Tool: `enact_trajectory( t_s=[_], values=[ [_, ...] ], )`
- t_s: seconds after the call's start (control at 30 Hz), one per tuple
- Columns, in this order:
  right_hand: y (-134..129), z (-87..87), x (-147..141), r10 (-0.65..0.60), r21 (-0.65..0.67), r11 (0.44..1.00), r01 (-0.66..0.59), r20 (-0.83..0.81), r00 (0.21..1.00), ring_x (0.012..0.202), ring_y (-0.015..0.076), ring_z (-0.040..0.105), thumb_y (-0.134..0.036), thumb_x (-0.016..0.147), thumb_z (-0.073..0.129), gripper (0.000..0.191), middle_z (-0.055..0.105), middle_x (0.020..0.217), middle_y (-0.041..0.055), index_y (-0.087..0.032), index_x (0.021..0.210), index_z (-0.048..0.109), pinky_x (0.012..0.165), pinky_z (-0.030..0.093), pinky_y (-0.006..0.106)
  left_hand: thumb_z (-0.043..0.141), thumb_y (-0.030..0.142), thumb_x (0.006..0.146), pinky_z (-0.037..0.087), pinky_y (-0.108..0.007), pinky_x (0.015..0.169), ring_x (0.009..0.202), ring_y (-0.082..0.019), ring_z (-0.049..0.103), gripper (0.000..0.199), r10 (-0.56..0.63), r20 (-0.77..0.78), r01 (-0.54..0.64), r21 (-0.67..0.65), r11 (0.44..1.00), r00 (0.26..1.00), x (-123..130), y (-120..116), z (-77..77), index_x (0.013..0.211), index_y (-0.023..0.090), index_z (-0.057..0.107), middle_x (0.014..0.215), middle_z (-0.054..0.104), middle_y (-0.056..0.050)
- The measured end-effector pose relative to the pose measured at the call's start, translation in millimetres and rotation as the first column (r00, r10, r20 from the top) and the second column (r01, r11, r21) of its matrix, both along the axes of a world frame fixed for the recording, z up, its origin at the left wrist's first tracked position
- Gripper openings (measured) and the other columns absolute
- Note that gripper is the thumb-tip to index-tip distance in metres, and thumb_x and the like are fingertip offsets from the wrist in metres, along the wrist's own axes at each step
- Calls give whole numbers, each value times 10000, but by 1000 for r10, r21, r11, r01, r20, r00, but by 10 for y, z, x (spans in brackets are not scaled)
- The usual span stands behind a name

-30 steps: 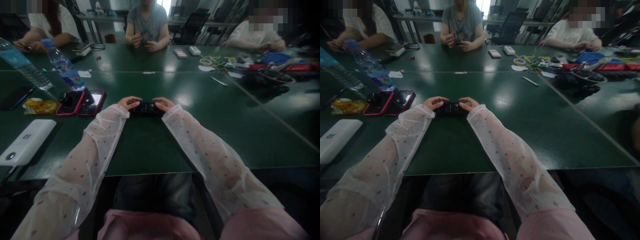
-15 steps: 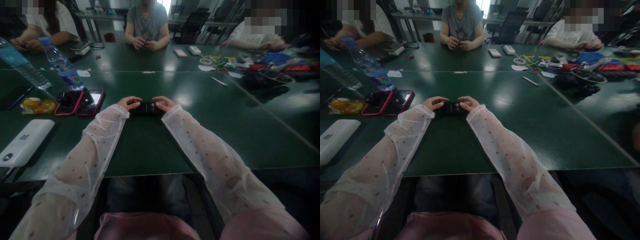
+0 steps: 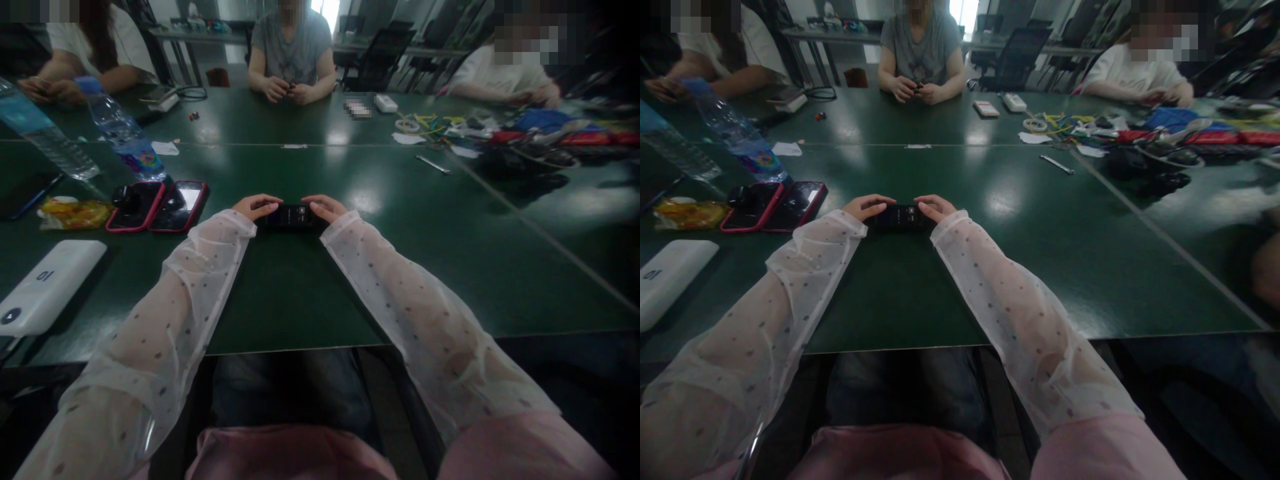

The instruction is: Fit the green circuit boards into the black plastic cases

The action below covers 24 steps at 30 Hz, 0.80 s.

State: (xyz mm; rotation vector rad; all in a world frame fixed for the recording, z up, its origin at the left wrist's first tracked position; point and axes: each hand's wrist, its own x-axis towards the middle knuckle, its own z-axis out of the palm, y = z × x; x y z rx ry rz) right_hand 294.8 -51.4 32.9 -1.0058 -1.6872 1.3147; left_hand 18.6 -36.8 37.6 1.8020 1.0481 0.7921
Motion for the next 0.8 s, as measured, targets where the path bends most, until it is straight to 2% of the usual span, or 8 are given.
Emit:
enact_trajectory(
  t_s=[0.13, 0.27, 0.47, 0.63, 0.8],
  values=[
    [-29, 40, 16, 5, -9, 1000, -5, -5, 1000, 1137, 258, 693, -694, 773, 722, 574, 753, 1104, 57, -284, 1166, 647, 1104, 490, 518, 733, 692, 736, 451, -492, 1089, 1210, -317, 637, 699, -21, 7, 21, -11, 1000, 1000, -31, 42, -21, 1232, 200, 708, 1250, 706, -134],
    [-31, 44, 7, -7, -13, 1000, 7, -1, 1000, 1114, 255, 694, -698, 762, 732, 575, 748, 1089, 57, -278, 1145, 647, 1087, 497, 513, 738, 659, 755, 448, -482, 1091, 1203, -300, 636, 654, -18, 12, 18, -15, 1000, 1000, -47, 52, -23, 1227, 208, 705, 1238, 700, -123],
    [-11, -2, -56, -35, -16, 999, 34, -83, 996, 942, 198, 682, -723, 714, 760, 546, 724, 951, 27, -263, 992, 665, 933, 545, 384, 768, 691, 686, 443, -496, 1094, 1206, -307, 635, 709, -40, 48, 43, -51, 998, 998, -42, 130, -82, 1168, 176, 700, 1196, 711, -124],
    [-13, -4, -73, -54, -24, 998, 52, -95, 994, 855, 174, 653, -710, 733, 750, 517, 694, 891, 4, -266, 981, 652, 833, 527, 339, 764, 677, 706, 448, -497, 1085, 1181, -297, 648, 658, -38, 58, 41, -65, 997, 998, -30, 95, -49, 1142, 187, 708, 1192, 720, -117],
    [-28, 41, -85, -51, -23, 998, 50, -59, 997, 864, 190, 649, -694, 781, 705, 480, 692, 907, 7, -260, 973, 633, 824, 520, 355, 688, 717, 769, 449, -479, 1081, 1182, -294, 643, 667, 18, 48, -17, -37, 999, 999, -32, 92, -13, 1162, 179, 715, 1226, 715, -129]
  ],
)
